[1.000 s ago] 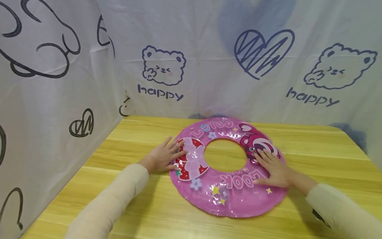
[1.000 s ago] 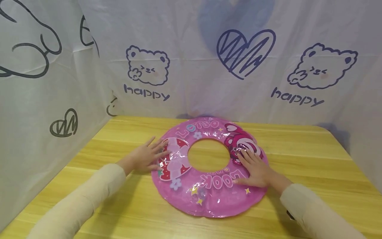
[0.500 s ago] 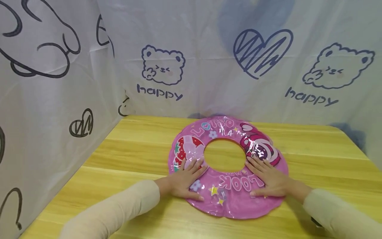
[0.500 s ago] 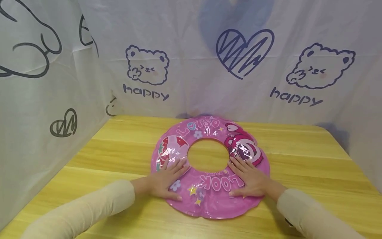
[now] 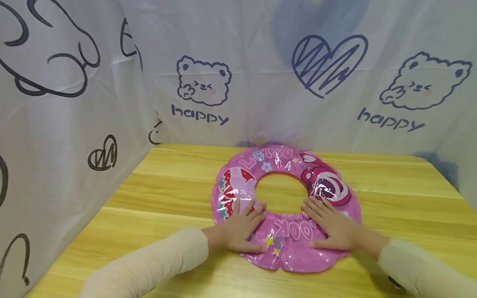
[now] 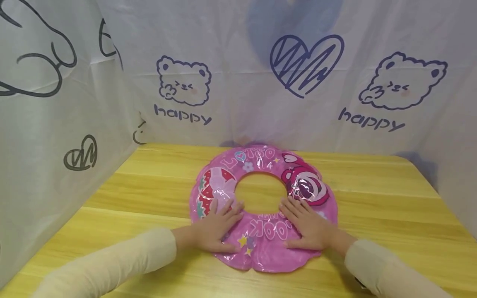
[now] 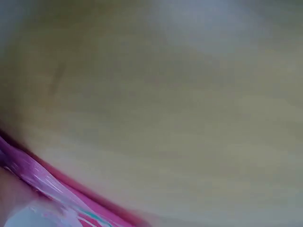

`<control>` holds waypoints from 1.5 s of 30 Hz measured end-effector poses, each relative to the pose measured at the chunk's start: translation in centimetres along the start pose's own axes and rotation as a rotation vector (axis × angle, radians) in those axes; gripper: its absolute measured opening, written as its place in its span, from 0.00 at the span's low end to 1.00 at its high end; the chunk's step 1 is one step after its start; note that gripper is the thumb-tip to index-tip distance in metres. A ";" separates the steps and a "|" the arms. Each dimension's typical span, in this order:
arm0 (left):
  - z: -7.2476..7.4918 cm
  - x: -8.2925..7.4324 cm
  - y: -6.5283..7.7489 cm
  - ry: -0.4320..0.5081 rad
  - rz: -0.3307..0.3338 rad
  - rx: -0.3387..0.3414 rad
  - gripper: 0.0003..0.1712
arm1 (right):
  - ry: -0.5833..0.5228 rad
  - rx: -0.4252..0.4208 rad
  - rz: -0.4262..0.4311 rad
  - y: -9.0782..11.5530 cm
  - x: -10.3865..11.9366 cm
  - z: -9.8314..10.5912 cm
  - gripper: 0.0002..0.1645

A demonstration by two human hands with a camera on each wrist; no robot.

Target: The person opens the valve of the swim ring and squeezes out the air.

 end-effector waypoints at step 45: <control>2.9 8.1 -1.9 0.004 0.216 -0.187 0.42 | -0.153 0.067 -0.416 -2.9 -6.8 3.5 0.42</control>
Point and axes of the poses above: each hand's wrist, its own y-axis away from the middle knuckle, its own z-axis out of the back of the hand, x = y × z, the point moved 4 cm from there along -y, towards the middle knuckle, and after that the axes turned 5 degrees about -z, right-handed, at the moved point
